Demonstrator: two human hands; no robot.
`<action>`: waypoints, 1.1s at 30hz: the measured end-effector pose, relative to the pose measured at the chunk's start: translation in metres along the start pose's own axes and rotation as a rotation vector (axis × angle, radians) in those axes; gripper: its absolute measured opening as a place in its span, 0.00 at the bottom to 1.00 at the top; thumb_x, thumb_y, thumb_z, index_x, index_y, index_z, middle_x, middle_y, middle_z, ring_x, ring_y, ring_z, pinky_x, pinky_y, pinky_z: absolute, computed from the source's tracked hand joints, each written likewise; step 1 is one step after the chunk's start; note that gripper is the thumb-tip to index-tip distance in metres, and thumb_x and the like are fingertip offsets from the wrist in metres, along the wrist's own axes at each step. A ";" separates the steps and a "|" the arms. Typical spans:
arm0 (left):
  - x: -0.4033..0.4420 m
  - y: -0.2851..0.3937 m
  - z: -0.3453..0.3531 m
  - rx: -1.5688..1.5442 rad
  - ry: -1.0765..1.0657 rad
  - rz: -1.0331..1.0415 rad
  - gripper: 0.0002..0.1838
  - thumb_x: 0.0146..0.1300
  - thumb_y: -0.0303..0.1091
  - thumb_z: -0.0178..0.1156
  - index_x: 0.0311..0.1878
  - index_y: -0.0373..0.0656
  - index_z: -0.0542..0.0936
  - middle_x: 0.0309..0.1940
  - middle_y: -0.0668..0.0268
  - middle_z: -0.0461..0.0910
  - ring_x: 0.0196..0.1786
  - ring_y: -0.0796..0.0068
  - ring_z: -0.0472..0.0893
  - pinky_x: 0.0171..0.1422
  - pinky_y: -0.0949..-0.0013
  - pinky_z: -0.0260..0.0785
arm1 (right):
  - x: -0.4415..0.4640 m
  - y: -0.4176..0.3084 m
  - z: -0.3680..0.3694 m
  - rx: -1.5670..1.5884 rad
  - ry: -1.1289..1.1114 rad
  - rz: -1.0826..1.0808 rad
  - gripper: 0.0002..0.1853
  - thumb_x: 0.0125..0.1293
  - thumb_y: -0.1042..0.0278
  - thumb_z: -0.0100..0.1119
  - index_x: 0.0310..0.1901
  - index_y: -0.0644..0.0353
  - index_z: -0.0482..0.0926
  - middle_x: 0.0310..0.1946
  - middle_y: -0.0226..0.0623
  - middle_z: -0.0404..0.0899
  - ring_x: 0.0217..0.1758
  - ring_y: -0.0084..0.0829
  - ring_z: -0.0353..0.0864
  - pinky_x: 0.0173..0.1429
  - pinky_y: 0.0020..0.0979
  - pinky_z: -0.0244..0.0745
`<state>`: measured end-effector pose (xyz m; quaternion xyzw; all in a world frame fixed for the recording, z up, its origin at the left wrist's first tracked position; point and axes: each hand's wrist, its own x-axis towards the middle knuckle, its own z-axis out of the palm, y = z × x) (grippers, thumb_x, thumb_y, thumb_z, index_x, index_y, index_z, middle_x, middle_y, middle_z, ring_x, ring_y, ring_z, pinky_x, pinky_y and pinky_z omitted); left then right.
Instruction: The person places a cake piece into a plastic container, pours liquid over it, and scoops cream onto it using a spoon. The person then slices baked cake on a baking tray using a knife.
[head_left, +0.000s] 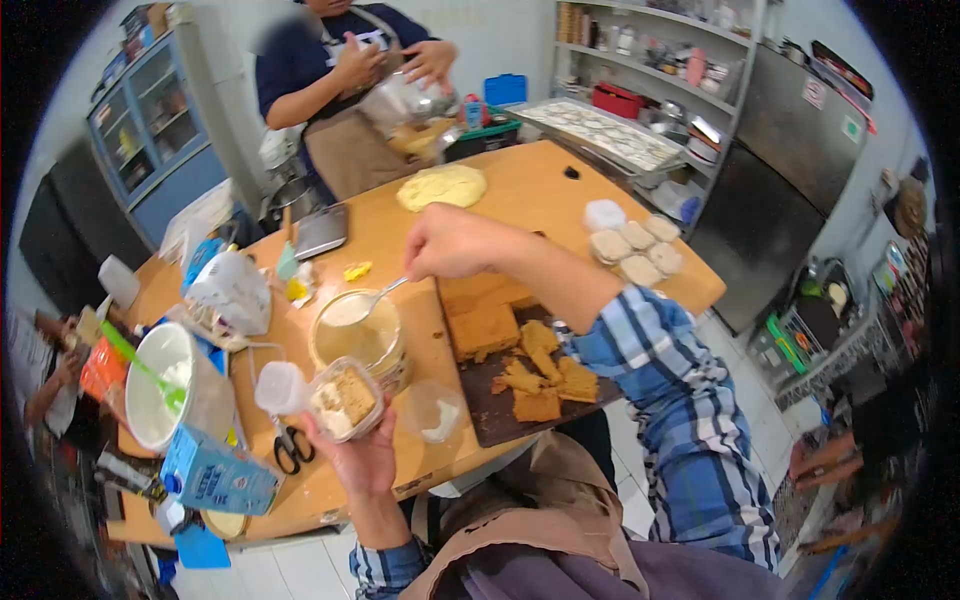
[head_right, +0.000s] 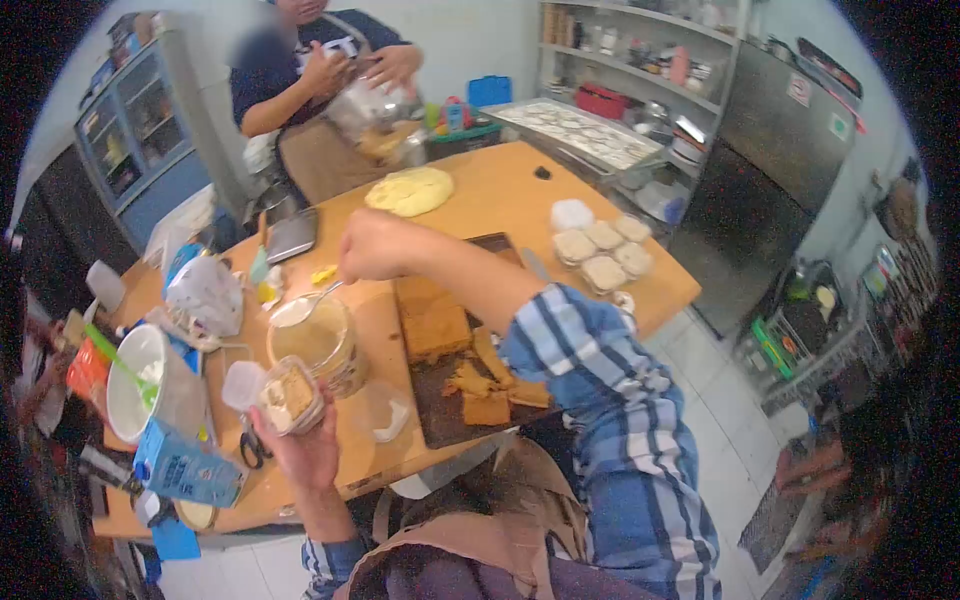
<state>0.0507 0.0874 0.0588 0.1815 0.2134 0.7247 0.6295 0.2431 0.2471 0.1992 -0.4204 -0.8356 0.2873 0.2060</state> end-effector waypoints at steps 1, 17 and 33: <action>0.000 0.000 -0.001 -0.002 0.010 -0.012 0.36 0.63 0.67 0.40 0.60 0.44 0.67 0.50 0.55 0.74 0.49 0.59 0.77 0.44 0.64 0.78 | 0.000 -0.001 -0.001 0.000 -0.016 0.003 0.08 0.49 0.71 0.64 0.30 0.64 0.83 0.24 0.38 0.81 0.27 0.25 0.78 0.33 0.26 0.72; 0.008 -0.006 0.002 0.043 0.053 -0.081 0.38 0.62 0.70 0.33 0.61 0.49 0.65 0.49 0.59 0.74 0.45 0.61 0.79 0.45 0.65 0.77 | -0.018 -0.039 0.001 0.056 -0.137 -0.073 0.08 0.49 0.71 0.64 0.31 0.65 0.83 0.21 0.35 0.79 0.25 0.24 0.74 0.32 0.28 0.69; 0.009 -0.001 0.002 0.073 0.029 -0.058 0.37 0.63 0.69 0.31 0.62 0.50 0.64 0.52 0.62 0.74 0.46 0.66 0.80 0.42 0.68 0.79 | -0.039 -0.050 0.017 -0.067 -0.030 -0.201 0.07 0.49 0.75 0.64 0.31 0.67 0.81 0.22 0.39 0.79 0.26 0.26 0.75 0.33 0.27 0.69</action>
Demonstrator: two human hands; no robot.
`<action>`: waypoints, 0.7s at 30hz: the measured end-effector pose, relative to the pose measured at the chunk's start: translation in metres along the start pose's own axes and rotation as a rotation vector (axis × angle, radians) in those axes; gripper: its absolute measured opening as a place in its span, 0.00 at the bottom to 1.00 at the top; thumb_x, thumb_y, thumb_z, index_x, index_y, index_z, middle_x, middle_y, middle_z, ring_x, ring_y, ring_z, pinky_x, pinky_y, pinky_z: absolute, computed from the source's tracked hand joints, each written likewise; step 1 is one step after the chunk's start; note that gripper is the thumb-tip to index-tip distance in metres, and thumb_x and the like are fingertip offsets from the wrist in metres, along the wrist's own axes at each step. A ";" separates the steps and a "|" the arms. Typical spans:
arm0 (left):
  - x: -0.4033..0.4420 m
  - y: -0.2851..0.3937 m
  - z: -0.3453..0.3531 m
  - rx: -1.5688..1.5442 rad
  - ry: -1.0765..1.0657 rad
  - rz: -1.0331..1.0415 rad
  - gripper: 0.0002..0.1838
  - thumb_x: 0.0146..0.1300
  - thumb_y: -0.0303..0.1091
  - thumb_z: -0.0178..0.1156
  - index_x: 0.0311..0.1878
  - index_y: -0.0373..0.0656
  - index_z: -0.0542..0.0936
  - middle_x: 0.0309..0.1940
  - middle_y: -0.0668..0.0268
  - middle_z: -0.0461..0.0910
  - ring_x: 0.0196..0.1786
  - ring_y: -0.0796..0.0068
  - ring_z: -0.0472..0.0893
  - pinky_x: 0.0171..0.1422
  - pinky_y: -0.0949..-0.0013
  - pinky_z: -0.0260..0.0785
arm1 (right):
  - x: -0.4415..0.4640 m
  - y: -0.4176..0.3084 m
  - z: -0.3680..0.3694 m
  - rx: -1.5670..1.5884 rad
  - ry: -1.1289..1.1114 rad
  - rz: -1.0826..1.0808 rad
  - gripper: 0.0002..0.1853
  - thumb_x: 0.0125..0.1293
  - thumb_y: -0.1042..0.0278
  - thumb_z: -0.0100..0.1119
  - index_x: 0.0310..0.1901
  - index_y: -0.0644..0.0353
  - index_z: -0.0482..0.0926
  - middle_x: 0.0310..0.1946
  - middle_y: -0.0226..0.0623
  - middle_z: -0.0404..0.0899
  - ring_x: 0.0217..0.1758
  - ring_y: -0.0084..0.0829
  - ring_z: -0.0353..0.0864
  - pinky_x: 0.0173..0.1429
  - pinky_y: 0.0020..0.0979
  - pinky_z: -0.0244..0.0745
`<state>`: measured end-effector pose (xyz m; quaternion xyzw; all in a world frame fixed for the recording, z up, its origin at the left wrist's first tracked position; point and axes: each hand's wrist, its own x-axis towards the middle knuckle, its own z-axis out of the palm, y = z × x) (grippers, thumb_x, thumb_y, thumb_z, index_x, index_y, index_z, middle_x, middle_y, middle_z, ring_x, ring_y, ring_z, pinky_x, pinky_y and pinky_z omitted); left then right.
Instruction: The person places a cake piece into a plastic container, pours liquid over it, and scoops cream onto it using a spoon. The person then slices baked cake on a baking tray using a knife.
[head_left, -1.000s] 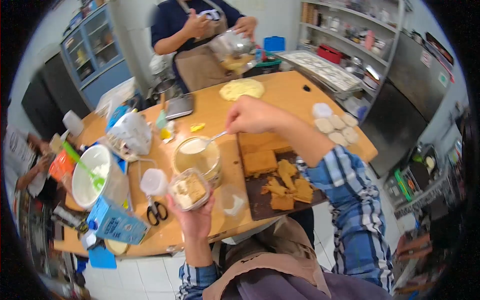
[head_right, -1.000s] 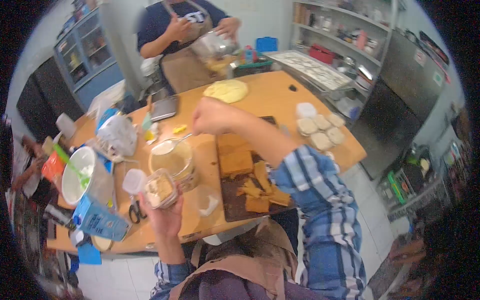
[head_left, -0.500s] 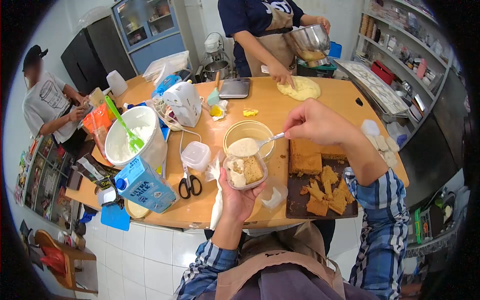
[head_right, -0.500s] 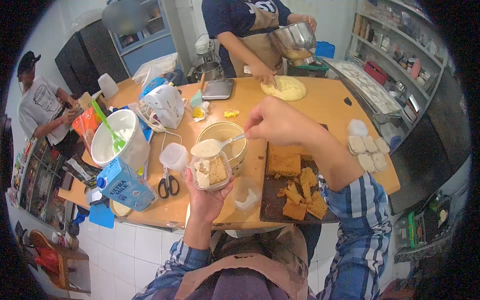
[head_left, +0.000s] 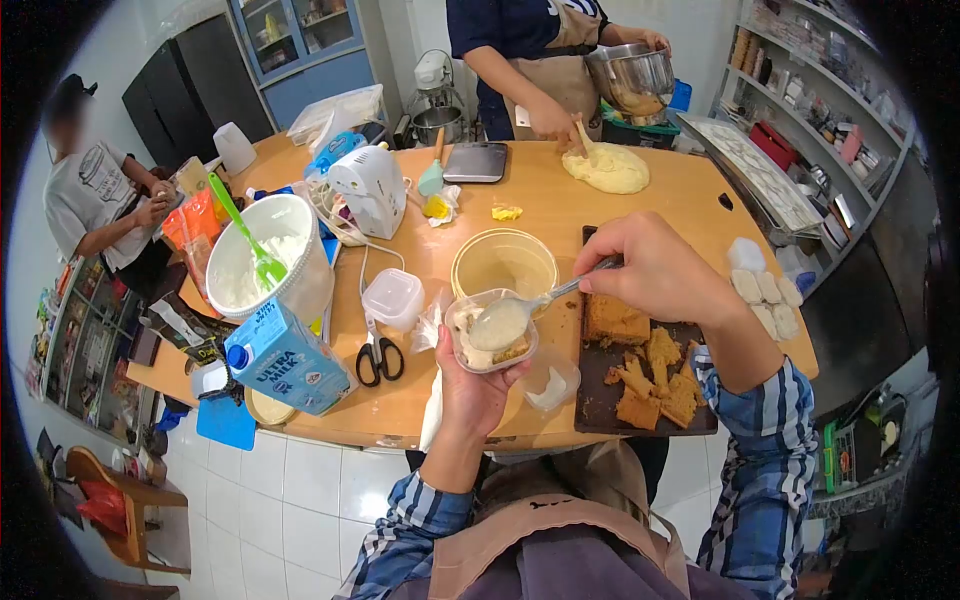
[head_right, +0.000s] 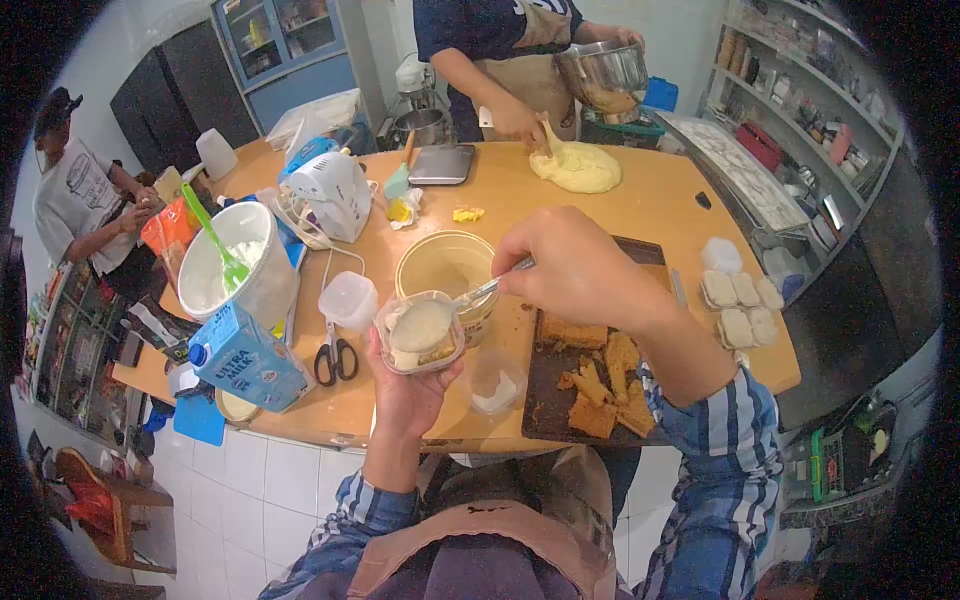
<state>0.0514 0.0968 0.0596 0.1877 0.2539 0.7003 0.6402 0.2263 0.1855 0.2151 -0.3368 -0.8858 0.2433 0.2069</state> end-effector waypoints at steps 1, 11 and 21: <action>-0.001 0.001 0.001 0.017 0.008 0.011 0.37 0.63 0.69 0.31 0.62 0.51 0.64 0.52 0.63 0.74 0.47 0.67 0.79 0.42 0.68 0.79 | -0.001 0.000 0.000 -0.014 0.007 -0.012 0.07 0.49 0.75 0.64 0.31 0.67 0.81 0.22 0.39 0.79 0.26 0.26 0.75 0.33 0.27 0.69; -0.005 0.005 0.001 0.097 0.034 0.073 0.34 0.65 0.67 0.30 0.63 0.52 0.62 0.53 0.64 0.72 0.49 0.69 0.78 0.43 0.68 0.78 | -0.006 0.002 -0.002 -0.028 0.062 0.018 0.07 0.49 0.72 0.62 0.31 0.63 0.83 0.25 0.47 0.80 0.31 0.42 0.80 0.38 0.35 0.73; -0.010 0.008 0.007 0.015 0.049 -0.017 0.36 0.64 0.68 0.31 0.62 0.51 0.64 0.50 0.62 0.75 0.44 0.68 0.80 0.42 0.69 0.78 | -0.010 0.008 0.005 -0.047 0.126 0.011 0.07 0.50 0.71 0.62 0.31 0.62 0.82 0.29 0.47 0.80 0.34 0.44 0.79 0.40 0.38 0.72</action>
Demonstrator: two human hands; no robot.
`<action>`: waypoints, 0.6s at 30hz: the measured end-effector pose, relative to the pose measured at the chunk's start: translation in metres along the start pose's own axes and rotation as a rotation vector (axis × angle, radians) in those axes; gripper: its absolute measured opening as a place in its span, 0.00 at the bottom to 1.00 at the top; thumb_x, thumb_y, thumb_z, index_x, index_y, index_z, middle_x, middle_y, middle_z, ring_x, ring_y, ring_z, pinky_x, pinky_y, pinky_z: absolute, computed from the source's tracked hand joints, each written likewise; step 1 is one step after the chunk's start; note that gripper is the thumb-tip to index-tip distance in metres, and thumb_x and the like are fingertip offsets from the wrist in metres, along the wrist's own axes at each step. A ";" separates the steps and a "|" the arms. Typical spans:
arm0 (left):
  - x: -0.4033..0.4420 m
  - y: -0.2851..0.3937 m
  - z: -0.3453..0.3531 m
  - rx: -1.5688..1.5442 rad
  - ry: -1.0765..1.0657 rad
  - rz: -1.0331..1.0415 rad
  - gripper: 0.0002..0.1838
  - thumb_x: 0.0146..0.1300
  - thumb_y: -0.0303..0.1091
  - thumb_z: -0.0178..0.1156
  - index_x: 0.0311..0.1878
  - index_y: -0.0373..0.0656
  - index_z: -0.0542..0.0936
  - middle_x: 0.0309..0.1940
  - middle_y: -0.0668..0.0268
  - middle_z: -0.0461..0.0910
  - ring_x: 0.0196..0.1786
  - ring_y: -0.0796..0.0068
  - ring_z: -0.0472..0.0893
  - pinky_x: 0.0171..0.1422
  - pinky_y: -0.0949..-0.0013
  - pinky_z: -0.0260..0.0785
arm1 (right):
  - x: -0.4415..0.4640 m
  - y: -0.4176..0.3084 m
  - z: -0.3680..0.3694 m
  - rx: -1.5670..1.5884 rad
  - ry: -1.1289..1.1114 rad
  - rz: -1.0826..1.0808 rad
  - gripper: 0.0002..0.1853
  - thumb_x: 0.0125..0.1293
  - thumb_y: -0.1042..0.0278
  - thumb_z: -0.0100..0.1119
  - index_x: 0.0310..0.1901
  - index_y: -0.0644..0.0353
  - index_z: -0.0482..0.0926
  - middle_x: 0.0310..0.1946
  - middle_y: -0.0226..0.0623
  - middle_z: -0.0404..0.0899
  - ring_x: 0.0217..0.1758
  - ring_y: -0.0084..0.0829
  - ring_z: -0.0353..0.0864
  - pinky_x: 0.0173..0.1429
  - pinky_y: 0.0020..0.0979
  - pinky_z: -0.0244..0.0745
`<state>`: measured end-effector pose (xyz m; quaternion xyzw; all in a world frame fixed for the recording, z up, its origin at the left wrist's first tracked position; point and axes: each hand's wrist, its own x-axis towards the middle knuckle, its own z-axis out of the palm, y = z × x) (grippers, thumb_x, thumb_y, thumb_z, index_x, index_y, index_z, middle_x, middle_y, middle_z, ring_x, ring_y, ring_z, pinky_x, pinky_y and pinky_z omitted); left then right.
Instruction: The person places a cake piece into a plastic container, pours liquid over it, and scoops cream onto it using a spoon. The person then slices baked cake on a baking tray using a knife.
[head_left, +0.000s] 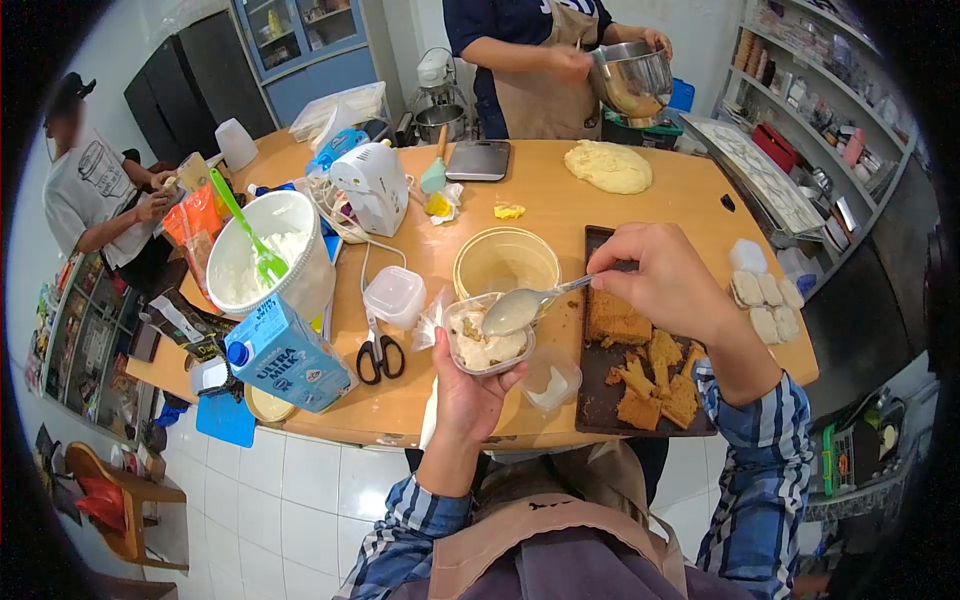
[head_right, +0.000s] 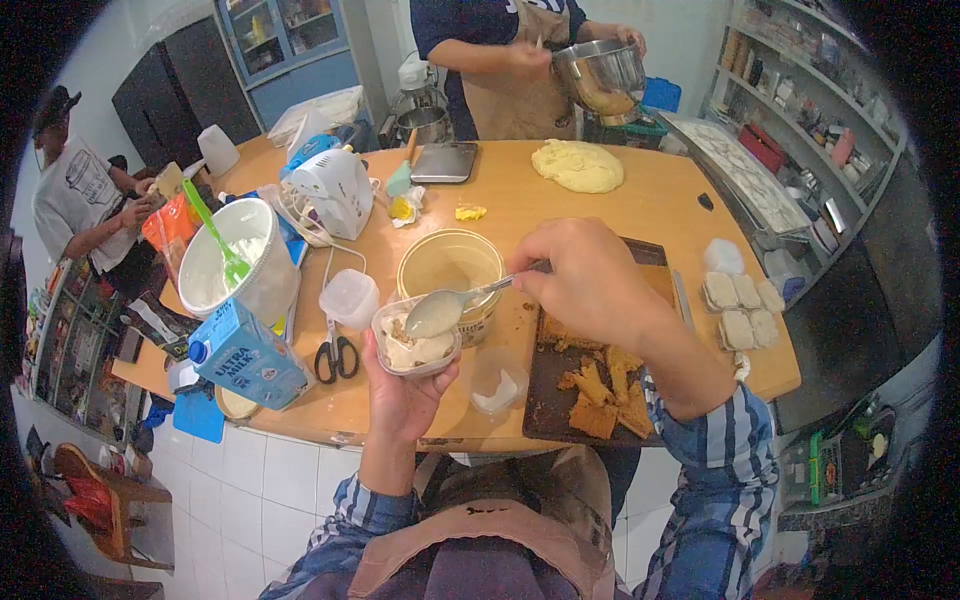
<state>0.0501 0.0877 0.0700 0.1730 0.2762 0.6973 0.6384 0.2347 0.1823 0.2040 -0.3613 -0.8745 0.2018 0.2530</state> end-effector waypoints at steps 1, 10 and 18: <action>0.000 0.000 0.000 -0.010 -0.005 -0.005 0.36 0.63 0.68 0.31 0.62 0.50 0.64 0.49 0.62 0.75 0.43 0.67 0.80 0.42 0.69 0.78 | 0.000 0.000 0.001 -0.007 0.009 -0.001 0.07 0.50 0.70 0.62 0.31 0.62 0.82 0.29 0.47 0.80 0.34 0.44 0.79 0.40 0.38 0.72; -0.004 -0.001 0.000 -0.092 -0.009 -0.063 0.37 0.63 0.69 0.32 0.60 0.47 0.66 0.46 0.60 0.76 0.40 0.65 0.81 0.41 0.69 0.80 | -0.004 -0.004 0.005 -0.044 0.086 -0.019 0.07 0.51 0.71 0.61 0.31 0.62 0.82 0.29 0.45 0.79 0.34 0.44 0.78 0.40 0.39 0.72; -0.005 -0.002 0.002 -0.080 -0.007 -0.062 0.38 0.63 0.69 0.32 0.60 0.46 0.66 0.47 0.59 0.76 0.42 0.65 0.80 0.42 0.69 0.79 | -0.008 -0.006 0.008 -0.088 0.133 -0.065 0.05 0.50 0.73 0.61 0.30 0.62 0.81 0.27 0.41 0.77 0.32 0.41 0.76 0.37 0.37 0.70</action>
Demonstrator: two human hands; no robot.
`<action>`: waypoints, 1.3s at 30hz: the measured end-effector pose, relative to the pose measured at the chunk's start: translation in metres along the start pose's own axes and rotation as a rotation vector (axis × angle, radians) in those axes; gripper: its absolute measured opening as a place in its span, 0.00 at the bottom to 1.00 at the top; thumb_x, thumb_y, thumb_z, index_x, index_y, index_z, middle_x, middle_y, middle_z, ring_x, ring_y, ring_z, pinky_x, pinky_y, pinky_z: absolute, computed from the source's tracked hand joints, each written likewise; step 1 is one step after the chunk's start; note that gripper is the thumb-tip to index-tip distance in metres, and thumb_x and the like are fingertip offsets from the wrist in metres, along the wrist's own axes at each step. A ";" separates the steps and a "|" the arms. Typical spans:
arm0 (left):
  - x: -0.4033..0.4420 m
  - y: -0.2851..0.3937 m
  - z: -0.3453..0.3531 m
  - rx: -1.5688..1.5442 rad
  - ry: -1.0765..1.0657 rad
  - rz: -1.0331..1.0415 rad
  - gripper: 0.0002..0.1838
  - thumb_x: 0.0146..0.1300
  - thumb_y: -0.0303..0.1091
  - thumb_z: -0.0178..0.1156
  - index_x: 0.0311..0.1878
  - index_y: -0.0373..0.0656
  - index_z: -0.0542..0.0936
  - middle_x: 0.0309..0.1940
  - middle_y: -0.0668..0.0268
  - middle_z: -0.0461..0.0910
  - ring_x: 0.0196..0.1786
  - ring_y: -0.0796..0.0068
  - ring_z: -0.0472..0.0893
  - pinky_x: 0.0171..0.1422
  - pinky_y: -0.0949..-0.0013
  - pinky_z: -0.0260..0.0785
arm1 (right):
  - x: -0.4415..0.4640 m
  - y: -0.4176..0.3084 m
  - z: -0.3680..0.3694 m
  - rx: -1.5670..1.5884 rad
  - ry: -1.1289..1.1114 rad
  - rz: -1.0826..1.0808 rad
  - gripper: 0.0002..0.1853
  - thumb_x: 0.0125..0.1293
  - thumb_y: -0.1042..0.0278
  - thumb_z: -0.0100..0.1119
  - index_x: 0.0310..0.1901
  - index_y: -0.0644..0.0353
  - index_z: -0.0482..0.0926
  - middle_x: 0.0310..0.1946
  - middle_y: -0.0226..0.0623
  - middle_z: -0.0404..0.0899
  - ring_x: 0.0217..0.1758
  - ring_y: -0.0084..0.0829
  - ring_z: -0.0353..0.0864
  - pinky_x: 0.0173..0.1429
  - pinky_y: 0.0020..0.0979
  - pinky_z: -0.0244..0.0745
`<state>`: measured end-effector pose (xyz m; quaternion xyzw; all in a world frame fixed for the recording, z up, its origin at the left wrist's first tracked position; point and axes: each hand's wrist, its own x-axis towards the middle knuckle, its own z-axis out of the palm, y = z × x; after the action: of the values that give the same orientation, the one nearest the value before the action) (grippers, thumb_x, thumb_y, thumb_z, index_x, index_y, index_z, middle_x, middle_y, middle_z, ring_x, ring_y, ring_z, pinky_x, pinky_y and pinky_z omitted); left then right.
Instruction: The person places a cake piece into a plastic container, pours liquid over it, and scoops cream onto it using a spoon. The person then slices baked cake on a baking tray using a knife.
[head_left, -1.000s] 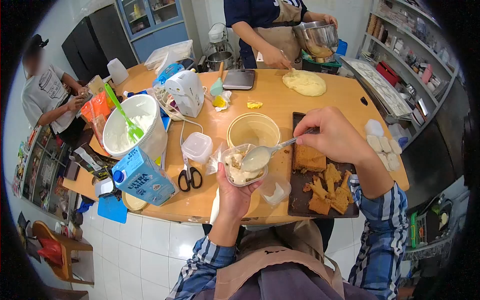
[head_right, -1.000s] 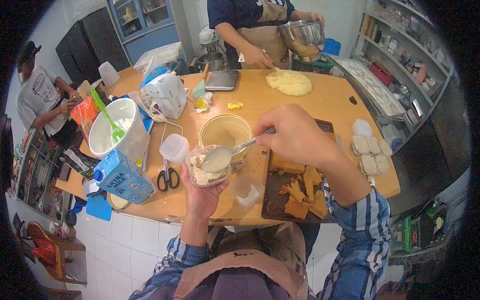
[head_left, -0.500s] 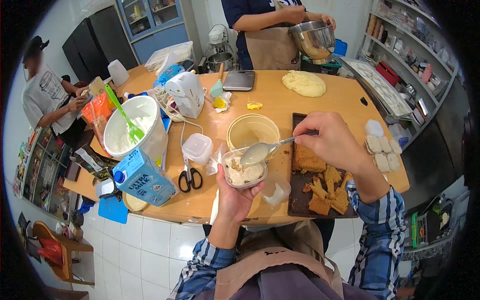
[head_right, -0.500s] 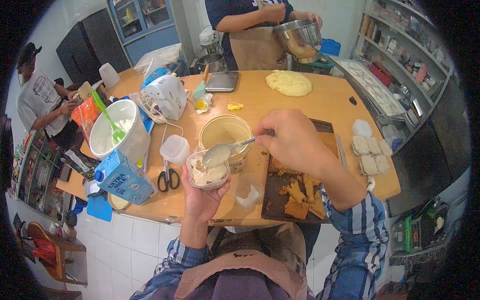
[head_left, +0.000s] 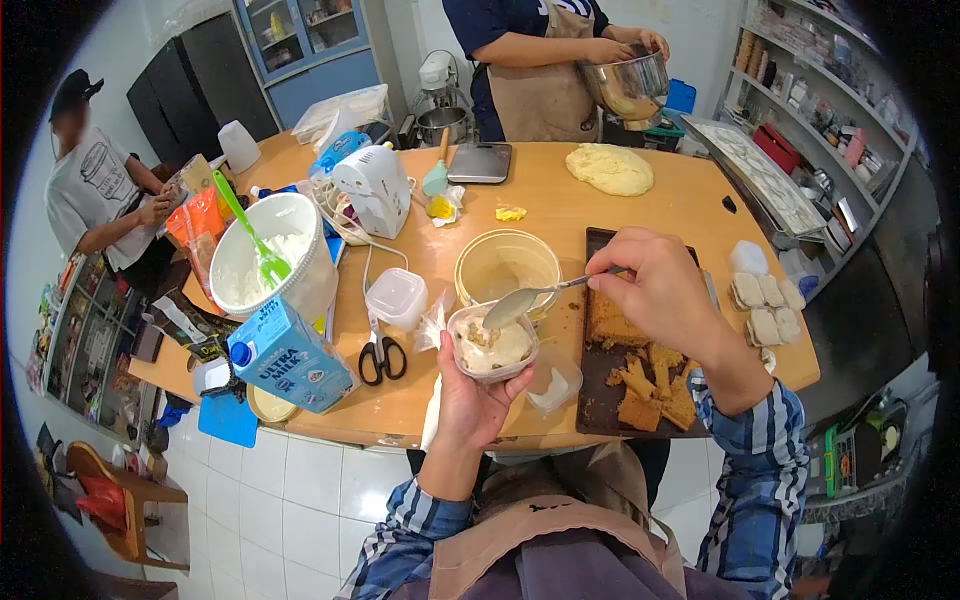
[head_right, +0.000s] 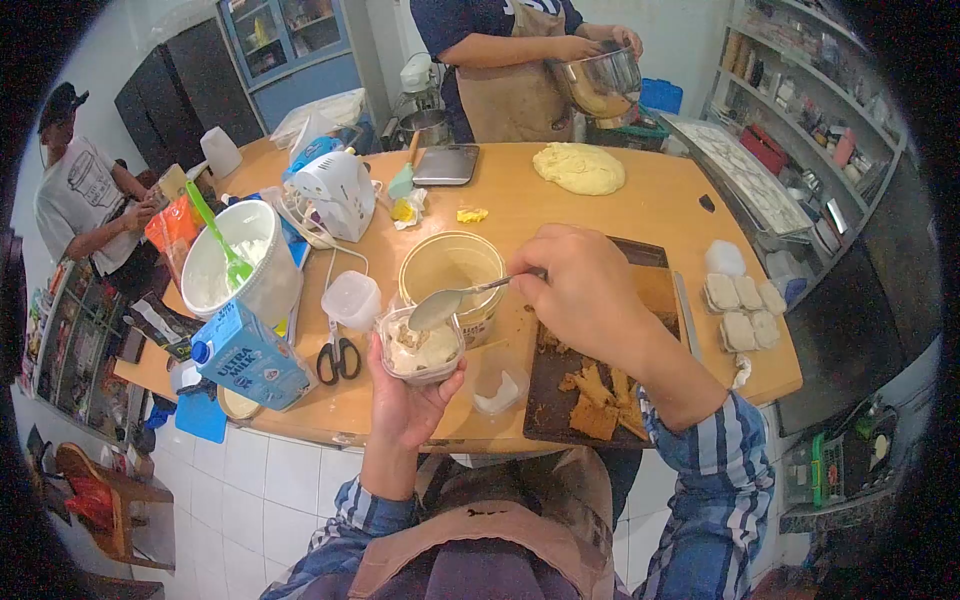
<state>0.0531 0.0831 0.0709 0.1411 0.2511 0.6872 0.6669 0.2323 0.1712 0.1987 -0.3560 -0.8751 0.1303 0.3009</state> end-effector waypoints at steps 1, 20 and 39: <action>0.000 0.000 0.000 0.001 -0.004 -0.002 0.38 0.63 0.69 0.32 0.60 0.46 0.66 0.47 0.59 0.76 0.42 0.65 0.80 0.43 0.68 0.79 | 0.000 0.001 0.001 -0.008 0.015 -0.017 0.05 0.50 0.74 0.62 0.30 0.63 0.81 0.26 0.40 0.76 0.30 0.37 0.75 0.35 0.33 0.69; 0.000 0.000 -0.003 -0.106 -0.068 -0.038 0.39 0.64 0.67 0.32 0.61 0.41 0.64 0.51 0.54 0.74 0.49 0.61 0.78 0.50 0.65 0.78 | -0.005 0.008 0.016 0.035 0.119 -0.021 0.04 0.51 0.73 0.60 0.30 0.62 0.81 0.27 0.40 0.76 0.36 0.41 0.75 0.41 0.38 0.69; -0.001 0.001 -0.003 -0.044 -0.053 0.017 0.37 0.65 0.66 0.33 0.61 0.42 0.64 0.52 0.55 0.74 0.51 0.60 0.78 0.50 0.63 0.77 | -0.006 0.009 0.020 0.002 0.166 -0.086 0.04 0.50 0.74 0.61 0.29 0.62 0.81 0.26 0.39 0.77 0.35 0.41 0.76 0.40 0.37 0.70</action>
<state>0.0507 0.0817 0.0692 0.1468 0.2171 0.6940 0.6706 0.2283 0.1730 0.1762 -0.3271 -0.8615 0.0881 0.3783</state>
